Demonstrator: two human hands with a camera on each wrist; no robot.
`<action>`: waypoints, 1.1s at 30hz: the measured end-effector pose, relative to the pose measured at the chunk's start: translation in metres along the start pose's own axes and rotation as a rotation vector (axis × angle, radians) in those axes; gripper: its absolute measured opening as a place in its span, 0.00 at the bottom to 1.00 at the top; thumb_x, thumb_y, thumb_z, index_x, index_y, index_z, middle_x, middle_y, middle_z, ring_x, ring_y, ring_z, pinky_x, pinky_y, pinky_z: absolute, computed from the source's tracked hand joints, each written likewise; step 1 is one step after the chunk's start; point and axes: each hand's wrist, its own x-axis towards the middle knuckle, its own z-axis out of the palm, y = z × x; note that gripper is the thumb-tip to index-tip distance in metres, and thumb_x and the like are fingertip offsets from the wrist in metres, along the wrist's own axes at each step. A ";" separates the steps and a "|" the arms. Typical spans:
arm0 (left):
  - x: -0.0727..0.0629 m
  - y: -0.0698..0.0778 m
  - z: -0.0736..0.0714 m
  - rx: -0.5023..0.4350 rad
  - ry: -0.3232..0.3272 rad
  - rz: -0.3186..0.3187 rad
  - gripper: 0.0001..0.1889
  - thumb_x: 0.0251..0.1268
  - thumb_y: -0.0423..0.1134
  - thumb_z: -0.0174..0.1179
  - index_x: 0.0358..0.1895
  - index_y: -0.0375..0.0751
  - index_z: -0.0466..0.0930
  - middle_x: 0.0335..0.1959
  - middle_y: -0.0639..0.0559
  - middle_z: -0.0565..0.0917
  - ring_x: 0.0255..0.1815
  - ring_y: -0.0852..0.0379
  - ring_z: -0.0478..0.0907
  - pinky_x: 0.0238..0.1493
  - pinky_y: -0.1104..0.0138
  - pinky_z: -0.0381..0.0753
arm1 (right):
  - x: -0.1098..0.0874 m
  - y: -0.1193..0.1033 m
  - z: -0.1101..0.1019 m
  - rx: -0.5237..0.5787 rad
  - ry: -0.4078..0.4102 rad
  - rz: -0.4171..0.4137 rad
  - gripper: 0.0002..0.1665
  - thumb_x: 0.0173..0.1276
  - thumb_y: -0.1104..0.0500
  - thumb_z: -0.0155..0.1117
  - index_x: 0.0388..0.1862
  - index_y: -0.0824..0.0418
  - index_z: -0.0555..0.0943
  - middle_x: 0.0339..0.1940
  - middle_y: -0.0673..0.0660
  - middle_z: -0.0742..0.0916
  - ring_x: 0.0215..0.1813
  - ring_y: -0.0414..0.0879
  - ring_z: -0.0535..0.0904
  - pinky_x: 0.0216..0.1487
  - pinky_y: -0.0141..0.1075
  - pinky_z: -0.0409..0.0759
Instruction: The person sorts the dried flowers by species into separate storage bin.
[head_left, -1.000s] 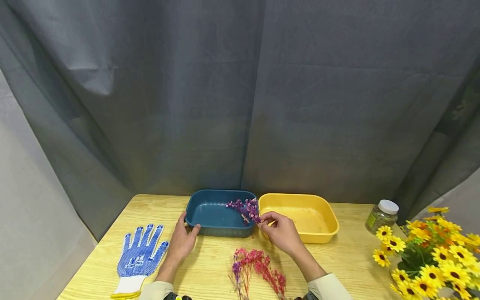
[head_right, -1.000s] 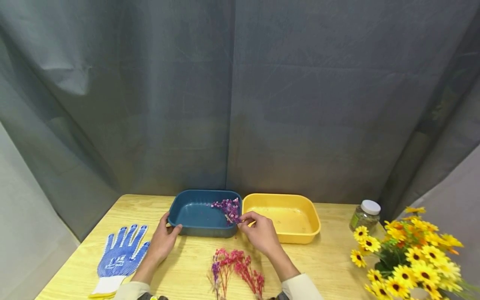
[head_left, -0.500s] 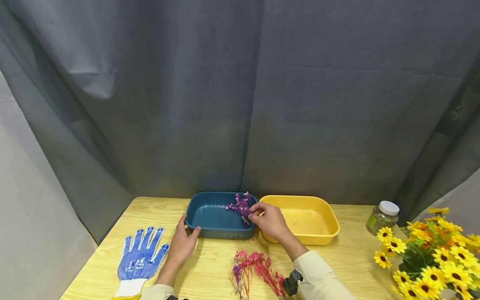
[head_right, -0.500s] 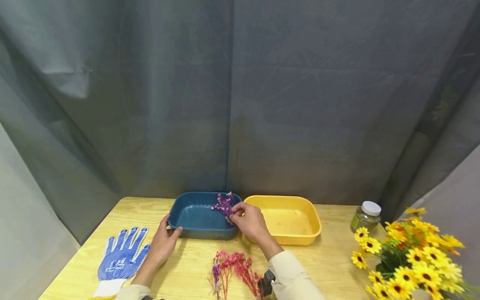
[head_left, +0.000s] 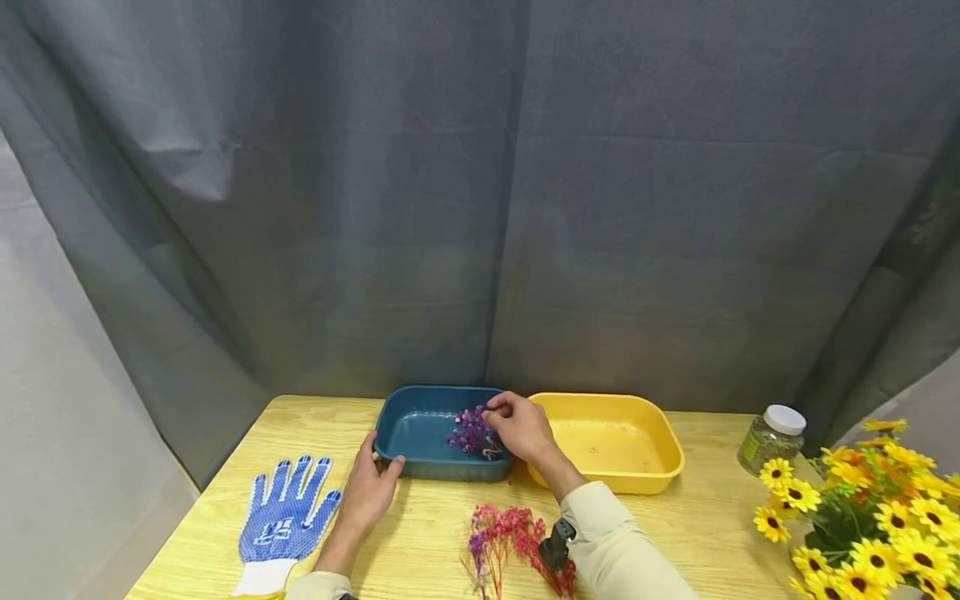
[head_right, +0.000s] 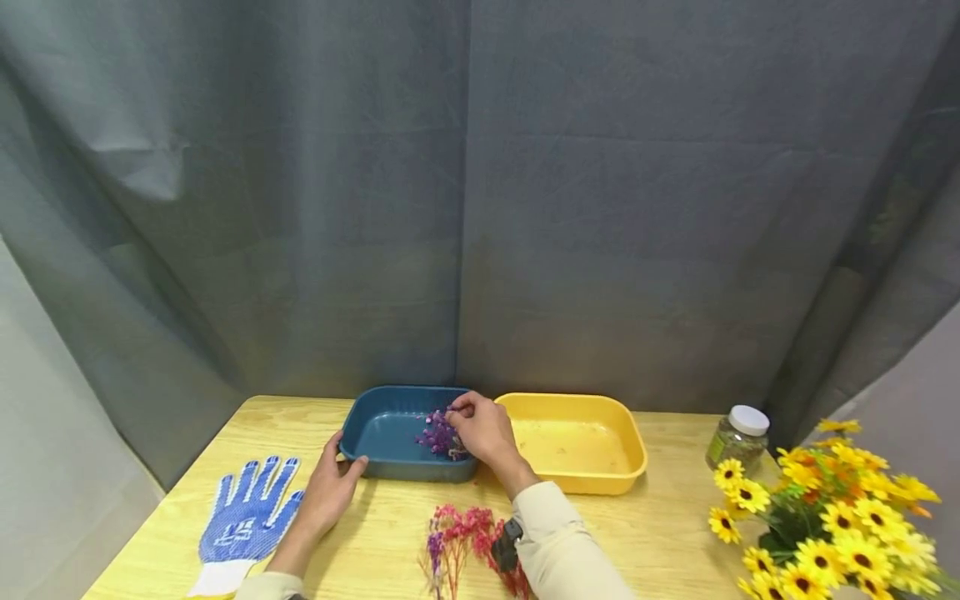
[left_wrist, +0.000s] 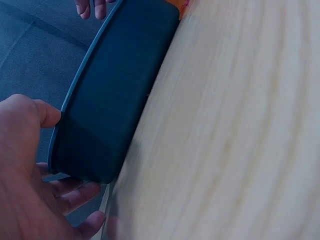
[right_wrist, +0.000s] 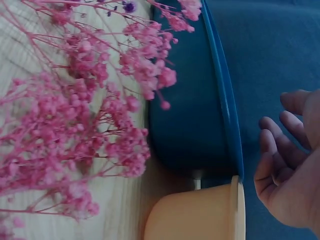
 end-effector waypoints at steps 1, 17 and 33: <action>0.000 0.000 0.000 0.000 0.003 0.003 0.40 0.69 0.51 0.55 0.77 0.41 0.46 0.72 0.35 0.64 0.64 0.40 0.74 0.65 0.44 0.68 | 0.000 0.001 0.001 -0.003 0.003 0.001 0.08 0.66 0.52 0.65 0.42 0.52 0.82 0.33 0.49 0.85 0.34 0.44 0.76 0.41 0.35 0.78; 0.002 -0.002 0.003 0.010 0.003 -0.003 0.41 0.69 0.53 0.54 0.77 0.43 0.45 0.73 0.37 0.64 0.65 0.41 0.73 0.65 0.44 0.67 | -0.025 0.009 -0.013 0.073 0.011 -0.048 0.08 0.68 0.53 0.63 0.43 0.52 0.83 0.31 0.48 0.82 0.32 0.43 0.74 0.37 0.35 0.73; 0.002 -0.002 0.003 -0.005 -0.002 0.002 0.41 0.69 0.53 0.54 0.77 0.43 0.45 0.73 0.36 0.62 0.67 0.39 0.71 0.67 0.44 0.65 | -0.067 0.024 -0.031 0.156 0.059 -0.054 0.06 0.65 0.58 0.65 0.40 0.51 0.84 0.31 0.47 0.84 0.36 0.41 0.76 0.36 0.29 0.74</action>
